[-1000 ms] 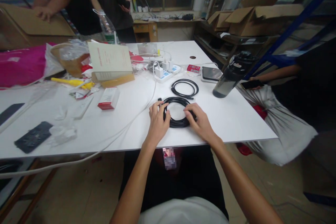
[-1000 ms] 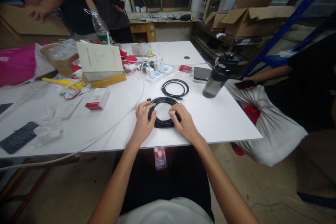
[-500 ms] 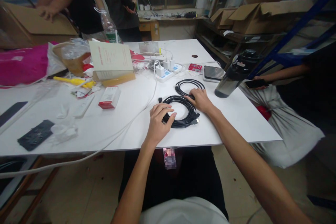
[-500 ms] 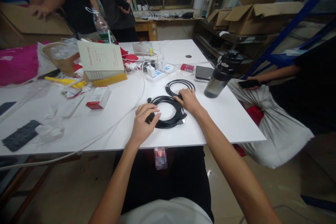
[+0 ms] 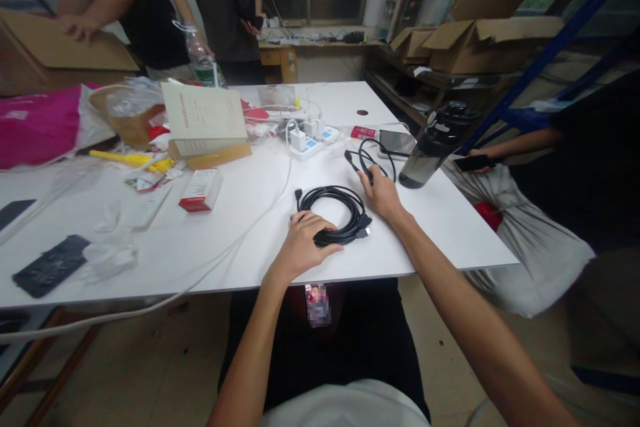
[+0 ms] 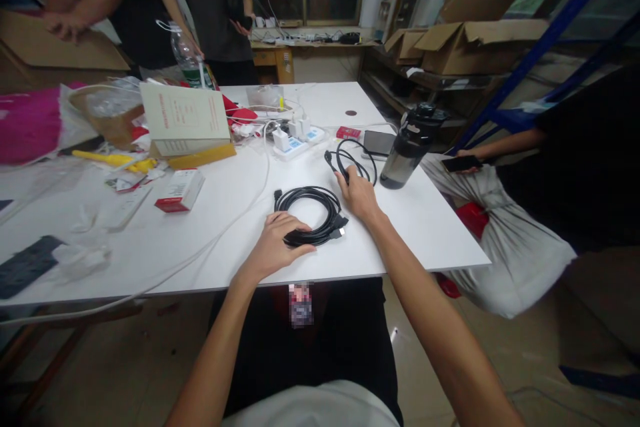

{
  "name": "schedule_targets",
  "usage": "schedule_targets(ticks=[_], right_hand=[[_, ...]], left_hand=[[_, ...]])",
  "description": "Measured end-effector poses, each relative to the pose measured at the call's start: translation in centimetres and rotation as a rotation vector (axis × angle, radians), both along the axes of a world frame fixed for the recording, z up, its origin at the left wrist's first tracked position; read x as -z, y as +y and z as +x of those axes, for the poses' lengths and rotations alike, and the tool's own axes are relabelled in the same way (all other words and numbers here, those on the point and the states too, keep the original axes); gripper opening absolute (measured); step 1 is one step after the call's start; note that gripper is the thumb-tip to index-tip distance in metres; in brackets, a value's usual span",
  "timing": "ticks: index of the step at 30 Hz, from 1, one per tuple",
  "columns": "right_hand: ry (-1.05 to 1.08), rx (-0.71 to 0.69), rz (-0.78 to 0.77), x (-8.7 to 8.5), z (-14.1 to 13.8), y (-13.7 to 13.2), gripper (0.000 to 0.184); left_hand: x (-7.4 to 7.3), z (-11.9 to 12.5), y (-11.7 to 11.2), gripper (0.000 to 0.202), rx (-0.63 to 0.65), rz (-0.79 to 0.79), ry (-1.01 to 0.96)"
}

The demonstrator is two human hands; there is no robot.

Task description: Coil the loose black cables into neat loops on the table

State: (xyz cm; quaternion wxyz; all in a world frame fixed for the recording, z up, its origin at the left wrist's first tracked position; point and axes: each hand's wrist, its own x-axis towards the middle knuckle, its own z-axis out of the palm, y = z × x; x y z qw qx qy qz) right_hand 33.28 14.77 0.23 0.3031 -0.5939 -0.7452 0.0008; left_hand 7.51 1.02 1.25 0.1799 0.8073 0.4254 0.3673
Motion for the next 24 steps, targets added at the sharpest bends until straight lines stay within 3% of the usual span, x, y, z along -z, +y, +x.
schedule_targets(ticks=[3,6,9,13,19,24], right_hand=[[0.112,0.067,0.1,-1.3,0.0,-1.4,0.044],[0.336,0.102,0.29,-2.2,-0.9,-5.0,0.04],[0.533,0.054,0.451,-2.0,-2.4,-10.1,0.03],[0.495,-0.028,0.503,-1.3,-4.6,-15.1,0.019],[0.216,-0.188,0.617,-1.5,-7.2,-15.6,0.016],[0.13,-0.345,0.54,-1.6,-9.3,-14.4,0.019]], left_hand=[[0.1,0.1,0.2,0.03,-0.01,0.011,0.012],[0.4,0.2,0.3,0.029,-0.02,0.058,0.022],[0.1,0.2,0.1,0.039,-0.033,0.124,-0.01],[-0.9,0.0,-0.7,0.041,-0.001,0.157,-0.197],[-1.2,-0.8,-1.2,0.052,0.069,0.151,-0.382],[-0.6,-1.1,-1.1,0.045,0.004,0.126,-0.457]])
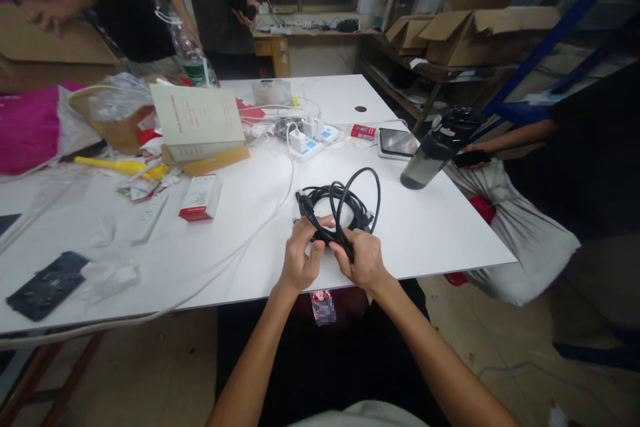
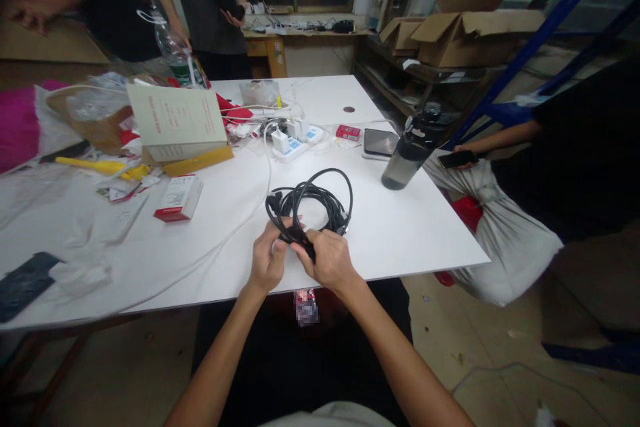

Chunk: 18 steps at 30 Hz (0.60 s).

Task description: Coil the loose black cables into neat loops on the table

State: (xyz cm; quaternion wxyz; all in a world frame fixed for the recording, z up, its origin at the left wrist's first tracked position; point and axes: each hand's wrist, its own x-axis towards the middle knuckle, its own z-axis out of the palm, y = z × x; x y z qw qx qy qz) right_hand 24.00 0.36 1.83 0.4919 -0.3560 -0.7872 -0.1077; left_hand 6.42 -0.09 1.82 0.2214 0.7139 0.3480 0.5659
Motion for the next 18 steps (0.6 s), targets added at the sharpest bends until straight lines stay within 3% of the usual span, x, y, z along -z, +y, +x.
schedule_targets(ticks=[4,11,15,18], right_hand=[[0.031,-0.078,0.024,0.1,-0.8,0.4,0.012],[0.047,-0.075,0.021,0.9,-1.0,0.6,0.011],[0.031,-0.123,0.065,0.9,-0.9,-0.4,0.012],[0.033,-0.15,0.039,0.1,-0.3,-2.4,0.015]], left_hand=[[-0.2,0.1,0.0,0.033,-0.08,-0.03,-0.021],[-0.5,0.4,-0.3,0.029,-0.155,-0.073,0.0],[-0.4,0.8,-1.9,0.034,-0.128,-0.099,-0.099],[-1.4,0.8,-4.0,0.037,-0.121,-0.144,-0.17]])
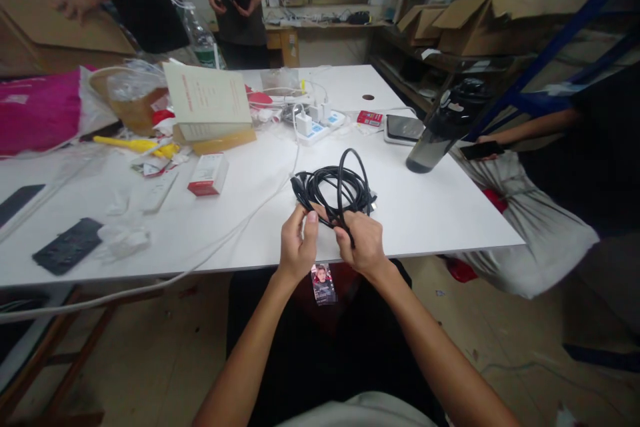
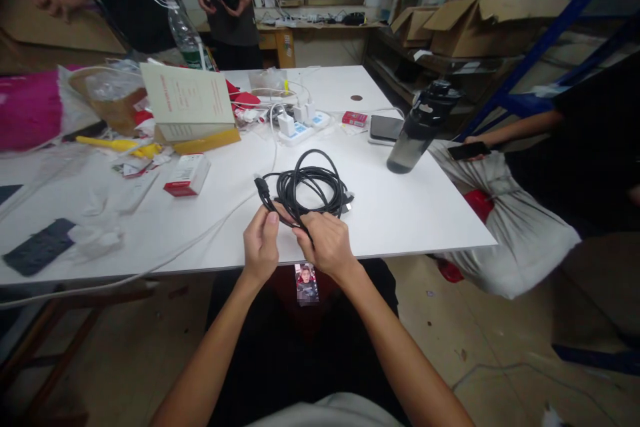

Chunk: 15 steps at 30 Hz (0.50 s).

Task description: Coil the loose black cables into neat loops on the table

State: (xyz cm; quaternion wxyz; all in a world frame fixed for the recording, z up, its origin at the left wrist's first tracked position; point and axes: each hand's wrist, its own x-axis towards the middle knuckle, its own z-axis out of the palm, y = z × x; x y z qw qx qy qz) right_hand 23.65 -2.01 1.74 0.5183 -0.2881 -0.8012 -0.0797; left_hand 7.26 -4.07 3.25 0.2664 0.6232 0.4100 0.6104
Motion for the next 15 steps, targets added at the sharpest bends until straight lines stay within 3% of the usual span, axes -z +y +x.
schedule_targets(ticks=[4,7,10,13,15], right_hand=[[0.09,-0.02,-0.131,-2.2,2.4,-3.4,0.026],[0.246,0.168,-0.204,-4.1,5.0,-5.4,0.032],[0.555,0.334,-0.206,-5.7,8.0,-6.2,0.037],[0.846,0.382,-0.156,-6.2,12.1,-6.4,0.039],[0.927,0.44,-0.125,-6.0,15.4,-6.9,0.041]], left_hand=[[-2.3,-0.6,-2.4,0.035,-0.067,-0.034,-0.132],[-4.1,-1.7,-3.1,0.031,-0.066,-0.01,-0.348],[-5.5,-3.8,-3.1,0.028,-0.052,-0.003,-0.516],[-6.5,-6.7,-3.1,0.028,-0.086,-0.017,-0.617],[-7.1,-8.5,-3.1,0.027,-0.125,-0.061,-0.738]])
